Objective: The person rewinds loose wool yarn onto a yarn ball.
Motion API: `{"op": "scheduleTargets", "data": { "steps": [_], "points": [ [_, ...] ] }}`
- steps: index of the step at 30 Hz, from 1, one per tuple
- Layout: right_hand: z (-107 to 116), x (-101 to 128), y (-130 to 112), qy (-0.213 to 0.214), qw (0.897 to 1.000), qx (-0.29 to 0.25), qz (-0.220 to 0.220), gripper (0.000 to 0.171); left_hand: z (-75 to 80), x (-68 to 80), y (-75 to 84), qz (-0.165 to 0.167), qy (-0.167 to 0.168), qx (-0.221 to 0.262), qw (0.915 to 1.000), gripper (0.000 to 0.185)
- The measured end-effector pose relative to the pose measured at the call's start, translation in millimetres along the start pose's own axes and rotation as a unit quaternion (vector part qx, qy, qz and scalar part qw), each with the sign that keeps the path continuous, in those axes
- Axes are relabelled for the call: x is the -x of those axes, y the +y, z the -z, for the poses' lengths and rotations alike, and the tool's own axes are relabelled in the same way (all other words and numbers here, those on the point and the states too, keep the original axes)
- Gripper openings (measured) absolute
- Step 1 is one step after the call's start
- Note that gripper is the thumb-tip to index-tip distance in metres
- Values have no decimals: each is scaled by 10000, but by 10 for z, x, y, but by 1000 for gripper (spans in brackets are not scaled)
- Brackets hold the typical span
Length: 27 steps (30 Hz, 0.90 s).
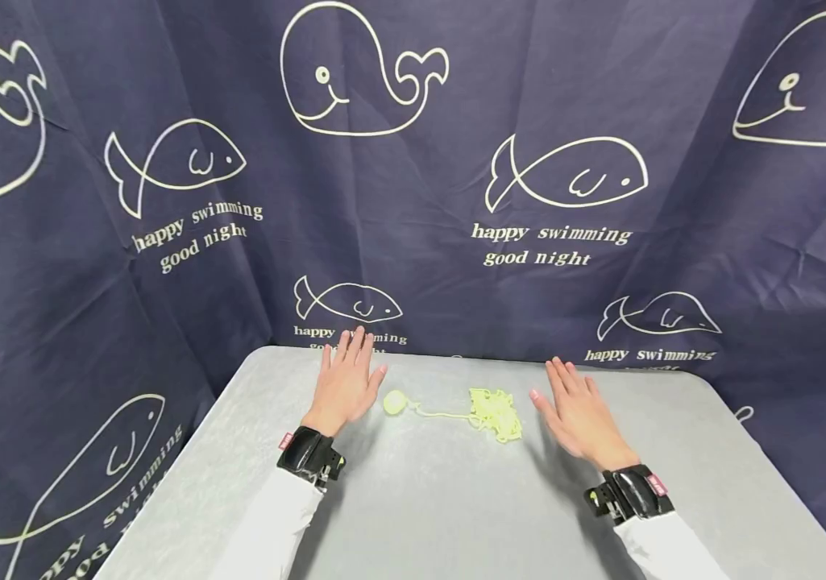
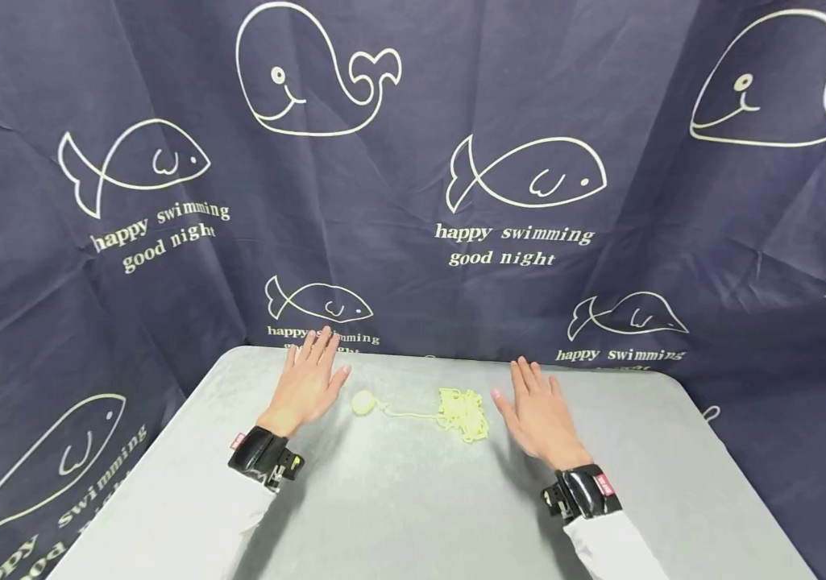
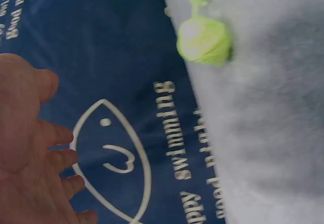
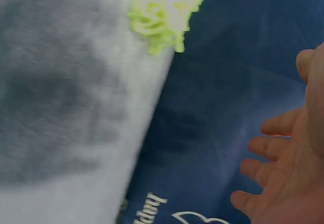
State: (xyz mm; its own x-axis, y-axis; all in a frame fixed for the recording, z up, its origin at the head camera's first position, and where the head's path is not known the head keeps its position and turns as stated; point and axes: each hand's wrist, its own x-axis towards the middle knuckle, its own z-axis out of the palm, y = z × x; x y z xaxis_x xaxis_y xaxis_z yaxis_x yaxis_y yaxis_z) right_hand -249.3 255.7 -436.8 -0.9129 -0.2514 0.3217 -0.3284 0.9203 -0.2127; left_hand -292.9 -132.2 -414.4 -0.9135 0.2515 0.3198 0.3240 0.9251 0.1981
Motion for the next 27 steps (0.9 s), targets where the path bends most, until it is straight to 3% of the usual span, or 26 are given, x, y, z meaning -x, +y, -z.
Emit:
{"op": "scheduleTargets", "data": {
  "steps": [8,12,16,21,27],
  "points": [
    [-302,39,3,-203,9996,-133,-128,67,-310,41,-13,129,-362,178,9991,62],
    [-455,-26,-94,-35,9997,-186,-158,59,-434,25,40,226,-450,269,9984,60],
    [-609,-144,-298,253,9995,-143,-85,48,-515,-6,114,329,-627,289,9971,57],
    [-774,-378,-645,475,9979,-270,344,33,-591,-47,178,357,-755,287,9961,54],
    [-954,-669,-1045,-8,9955,-798,511,21,-699,-61,185,421,-915,502,9936,48]
  ]
}}
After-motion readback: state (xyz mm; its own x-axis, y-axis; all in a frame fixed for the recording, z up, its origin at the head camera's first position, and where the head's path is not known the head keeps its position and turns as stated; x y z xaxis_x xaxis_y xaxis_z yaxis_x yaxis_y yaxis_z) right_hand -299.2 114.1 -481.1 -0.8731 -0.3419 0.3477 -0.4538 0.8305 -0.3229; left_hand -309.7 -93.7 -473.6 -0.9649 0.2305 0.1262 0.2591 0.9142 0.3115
